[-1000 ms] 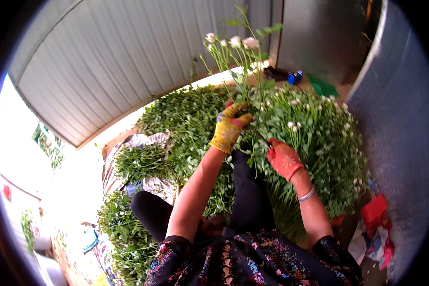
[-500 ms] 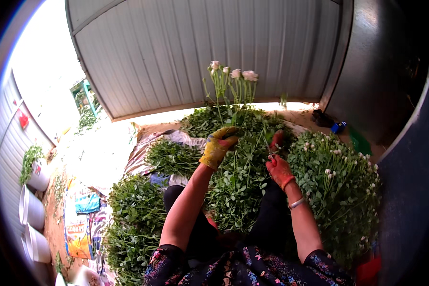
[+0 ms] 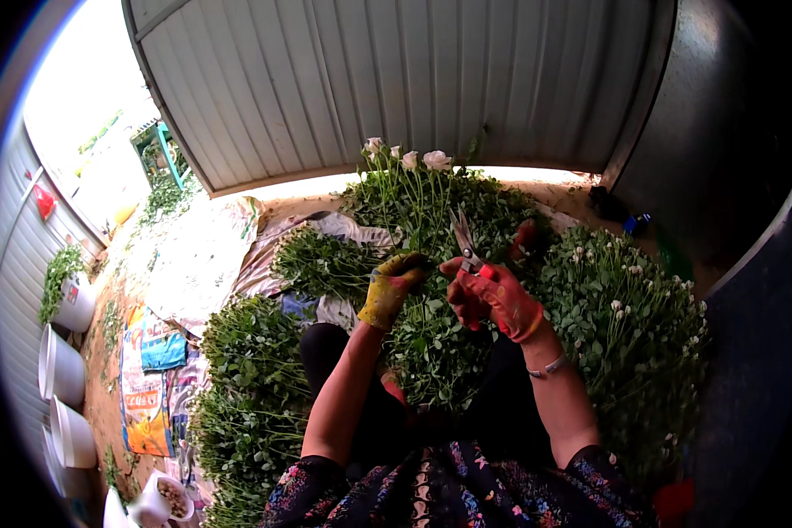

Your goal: The person trims the stems of white flowers using shears and organizes them into bundles on the ground.

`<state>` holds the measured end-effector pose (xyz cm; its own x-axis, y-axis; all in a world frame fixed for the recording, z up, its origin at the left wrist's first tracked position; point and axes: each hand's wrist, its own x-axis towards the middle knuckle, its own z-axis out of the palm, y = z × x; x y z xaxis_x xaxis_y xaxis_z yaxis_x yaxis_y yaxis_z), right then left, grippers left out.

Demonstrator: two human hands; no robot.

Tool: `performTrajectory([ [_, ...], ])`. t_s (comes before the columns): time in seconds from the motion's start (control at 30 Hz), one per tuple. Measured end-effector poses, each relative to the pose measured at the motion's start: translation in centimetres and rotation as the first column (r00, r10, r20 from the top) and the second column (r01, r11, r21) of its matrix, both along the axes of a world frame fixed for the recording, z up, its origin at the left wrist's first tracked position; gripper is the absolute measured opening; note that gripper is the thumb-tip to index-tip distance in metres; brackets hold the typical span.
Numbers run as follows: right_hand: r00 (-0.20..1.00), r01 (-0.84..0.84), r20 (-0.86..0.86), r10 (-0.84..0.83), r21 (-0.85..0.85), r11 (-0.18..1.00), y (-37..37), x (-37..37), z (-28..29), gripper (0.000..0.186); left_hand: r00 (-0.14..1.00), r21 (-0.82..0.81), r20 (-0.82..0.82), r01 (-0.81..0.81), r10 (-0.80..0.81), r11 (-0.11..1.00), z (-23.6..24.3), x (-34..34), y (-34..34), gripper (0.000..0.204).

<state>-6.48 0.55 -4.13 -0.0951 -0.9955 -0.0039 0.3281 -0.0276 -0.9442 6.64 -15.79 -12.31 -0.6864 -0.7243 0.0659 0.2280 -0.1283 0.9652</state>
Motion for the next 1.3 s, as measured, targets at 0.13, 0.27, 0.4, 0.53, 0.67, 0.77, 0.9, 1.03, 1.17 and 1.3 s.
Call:
performTrajectory([
  [0.13,0.995,-0.053,0.088,0.049,0.040,0.998,-0.6,0.4,0.0,0.037,1.000,-0.035,0.008,0.010,-0.009,0.999,-1.7,0.3,-0.1,0.024],
  [0.27,0.990,-0.055,0.135,0.050,0.033,0.998,-1.1,-0.1,-1.1,0.034,1.000,-0.048,-0.005,0.016,-0.016,0.999,-1.8,0.4,0.5,0.025],
  [0.4,0.982,-0.049,0.186,0.038,0.052,0.997,-1.4,-0.4,-1.7,0.031,1.000,-0.059,-0.013,0.002,-0.003,0.998,-1.4,0.3,1.3,0.024],
  [0.53,0.980,-0.034,0.200,0.019,0.072,0.997,-1.4,-0.6,-3.0,0.032,1.000,-0.086,0.028,0.004,-0.001,0.996,-1.7,0.6,1.3,0.023],
  [0.67,0.961,-0.079,0.268,0.060,0.061,0.995,-0.6,0.8,-3.4,0.034,0.999,-0.034,-0.003,-0.039,0.039,0.999,-2.6,0.4,1.1,0.025],
  [0.77,0.962,-0.099,0.262,0.074,0.083,0.992,-0.5,1.2,-3.2,0.036,0.998,-0.031,-0.028,-0.056,0.055,0.998,-3.0,-0.1,1.4,0.024],
  [0.9,0.948,-0.104,0.310,0.073,0.084,0.991,-0.8,1.1,-4.1,0.037,0.996,-0.030,-0.020,-0.082,0.082,0.996,-3.0,-0.1,2.2,0.025],
  [1.03,0.938,-0.087,0.341,0.059,0.068,0.994,-1.2,1.5,-4.4,0.037,0.988,-0.125,-0.047,-0.154,0.149,0.980,-4.8,-0.2,2.4,0.024],
  [1.17,0.933,-0.021,0.359,-0.011,0.086,0.996,-1.1,1.1,-5.4,0.034,0.975,-0.230,0.029,-0.206,0.218,0.951,-3.2,-0.7,4.1,0.021],
  [1.3,0.906,-0.051,0.422,-0.012,0.136,0.989,-1.0,1.7,-5.2,0.033,0.953,-0.327,0.015,-0.280,0.302,0.903,-5.2,-0.6,3.5,0.018],
])
